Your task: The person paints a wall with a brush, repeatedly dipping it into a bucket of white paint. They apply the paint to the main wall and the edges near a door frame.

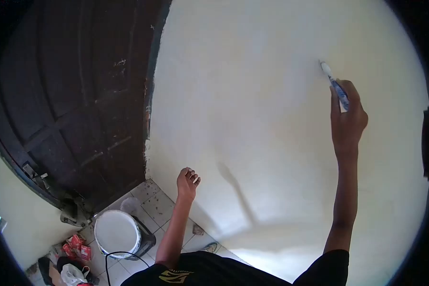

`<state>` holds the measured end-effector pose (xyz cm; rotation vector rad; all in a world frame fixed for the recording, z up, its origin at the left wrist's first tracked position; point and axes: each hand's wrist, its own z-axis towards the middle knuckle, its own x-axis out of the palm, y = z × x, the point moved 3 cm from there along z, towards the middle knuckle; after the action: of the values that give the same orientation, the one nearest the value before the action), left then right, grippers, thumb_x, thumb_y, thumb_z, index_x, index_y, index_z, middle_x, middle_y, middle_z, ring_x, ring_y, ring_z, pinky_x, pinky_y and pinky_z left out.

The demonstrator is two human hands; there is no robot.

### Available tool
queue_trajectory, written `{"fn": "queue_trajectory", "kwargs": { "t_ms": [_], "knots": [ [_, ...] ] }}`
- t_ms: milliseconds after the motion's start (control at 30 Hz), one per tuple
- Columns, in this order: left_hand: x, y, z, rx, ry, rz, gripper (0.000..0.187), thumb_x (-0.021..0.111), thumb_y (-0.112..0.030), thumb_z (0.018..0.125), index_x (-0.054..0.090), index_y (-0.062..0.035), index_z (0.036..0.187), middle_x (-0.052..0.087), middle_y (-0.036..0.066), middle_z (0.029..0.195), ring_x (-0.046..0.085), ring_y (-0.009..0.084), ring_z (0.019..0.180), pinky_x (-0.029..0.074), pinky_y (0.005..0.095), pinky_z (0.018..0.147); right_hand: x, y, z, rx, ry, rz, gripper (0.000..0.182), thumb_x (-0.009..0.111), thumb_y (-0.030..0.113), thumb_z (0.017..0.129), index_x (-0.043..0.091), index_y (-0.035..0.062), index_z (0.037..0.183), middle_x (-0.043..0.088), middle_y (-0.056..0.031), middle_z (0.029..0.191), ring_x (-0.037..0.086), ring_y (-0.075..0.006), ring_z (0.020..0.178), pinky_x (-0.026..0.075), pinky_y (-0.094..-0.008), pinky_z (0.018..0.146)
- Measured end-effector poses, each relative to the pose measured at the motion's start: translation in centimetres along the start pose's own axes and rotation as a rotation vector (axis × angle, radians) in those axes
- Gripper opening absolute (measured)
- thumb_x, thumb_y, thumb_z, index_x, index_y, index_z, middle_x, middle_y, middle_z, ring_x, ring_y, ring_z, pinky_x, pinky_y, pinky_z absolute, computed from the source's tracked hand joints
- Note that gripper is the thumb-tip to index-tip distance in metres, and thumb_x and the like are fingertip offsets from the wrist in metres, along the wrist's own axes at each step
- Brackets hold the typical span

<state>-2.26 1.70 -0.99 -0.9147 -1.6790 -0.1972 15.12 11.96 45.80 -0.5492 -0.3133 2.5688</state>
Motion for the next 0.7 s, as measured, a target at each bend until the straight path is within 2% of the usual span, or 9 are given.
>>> {"fn": "queue_trajectory", "kwargs": {
  "t_ms": [67, 200, 300, 333, 433, 500, 700],
  "knots": [
    [-0.3, 0.1, 0.3, -0.002, -0.011, -0.009, 0.016, 0.051, -0.025, 0.092, 0.048, -0.0162, 0.079, 0.051, -0.003, 0.075, 0.05, 0.0135, 0.072, 0.043, 0.0359, 0.076, -0.5, 0.1, 0.1, -0.079, -0.138, 0.017, 0.022, 0.065, 0.011, 0.089, 0.055, 0.01, 0.109, 0.069, -0.0096, 0.09, 0.069, -0.0223, 0.081, 0.055, -0.0308, 0.066],
    [0.6, -0.8, 0.5, 0.007, 0.011, -0.007, 0.015, 0.054, -0.024, 0.09, 0.048, -0.017, 0.079, 0.047, -0.003, 0.075, 0.046, 0.0133, 0.072, 0.041, 0.0359, 0.078, -1.7, 1.0, 1.0, -0.039, -0.153, 0.132, 0.018, 0.067, 0.009, 0.087, 0.054, 0.0078, 0.101, 0.069, -0.0093, 0.09, 0.069, -0.0223, 0.08, 0.054, -0.0319, 0.065],
    [0.7, -0.3, 0.7, -0.005, 0.014, -0.017, 0.015, 0.054, -0.025, 0.089, 0.047, -0.017, 0.079, 0.048, -0.003, 0.075, 0.046, 0.0134, 0.072, 0.041, 0.036, 0.078, 0.0, 2.3, 0.4, 0.142, 0.132, 0.425, 0.021, 0.07, 0.007, 0.083, 0.053, 0.0067, 0.094, 0.067, -0.0112, 0.081, 0.07, -0.0251, 0.077, 0.052, -0.032, 0.064],
    [0.6, -0.3, 0.6, -0.003, 0.023, -0.02, 0.015, 0.054, -0.025, 0.089, 0.047, -0.017, 0.079, 0.048, -0.003, 0.075, 0.046, 0.0134, 0.072, 0.041, 0.036, 0.078, 1.4, 2.6, -0.2, 0.09, 0.193, 0.452, 0.022, 0.071, 0.008, 0.082, 0.053, 0.0068, 0.093, 0.066, -0.0126, 0.077, 0.069, -0.0261, 0.074, 0.052, -0.0324, 0.064],
    [0.9, -0.5, 0.9, -0.011, 0.033, -0.02, 0.015, 0.051, -0.025, 0.091, 0.048, -0.0165, 0.079, 0.05, -0.002, 0.074, 0.049, 0.0134, 0.072, 0.042, 0.0357, 0.076, 4.6, 4.1, -2.0, 0.142, 0.433, 0.618, 0.026, 0.071, 0.005, 0.079, 0.05, 0.0062, 0.095, 0.062, -0.0149, 0.072, 0.065, -0.0303, 0.068, 0.05, -0.0339, 0.062],
    [1.0, -0.6, 1.0, -0.005, 0.048, -0.011, 0.015, 0.052, -0.025, 0.09, 0.048, -0.0166, 0.078, 0.05, -0.002, 0.074, 0.049, 0.0135, 0.072, 0.042, 0.0356, 0.076, 5.9, 4.4, -1.8, 0.088, 0.504, 0.535, 0.026, 0.07, 0.005, 0.08, 0.049, 0.0054, 0.095, 0.062, -0.0175, 0.072, 0.064, -0.0351, 0.07, 0.05, -0.0381, 0.062],
    [1.4, -0.9, 1.9, -0.002, 0.055, -0.034, 0.014, 0.053, -0.024, 0.089, 0.048, -0.016, 0.078, 0.05, -0.002, 0.074, 0.049, 0.0137, 0.071, 0.042, 0.0351, 0.075, 6.3, 1.6, 6.4, -0.079, 0.285, 0.358, 0.029, 0.07, 0.005, 0.078, 0.046, 0.0054, 0.094, 0.059, -0.0209, 0.071, 0.061, -0.0419, 0.074, 0.047, -0.0446, 0.062]
  ]
}}
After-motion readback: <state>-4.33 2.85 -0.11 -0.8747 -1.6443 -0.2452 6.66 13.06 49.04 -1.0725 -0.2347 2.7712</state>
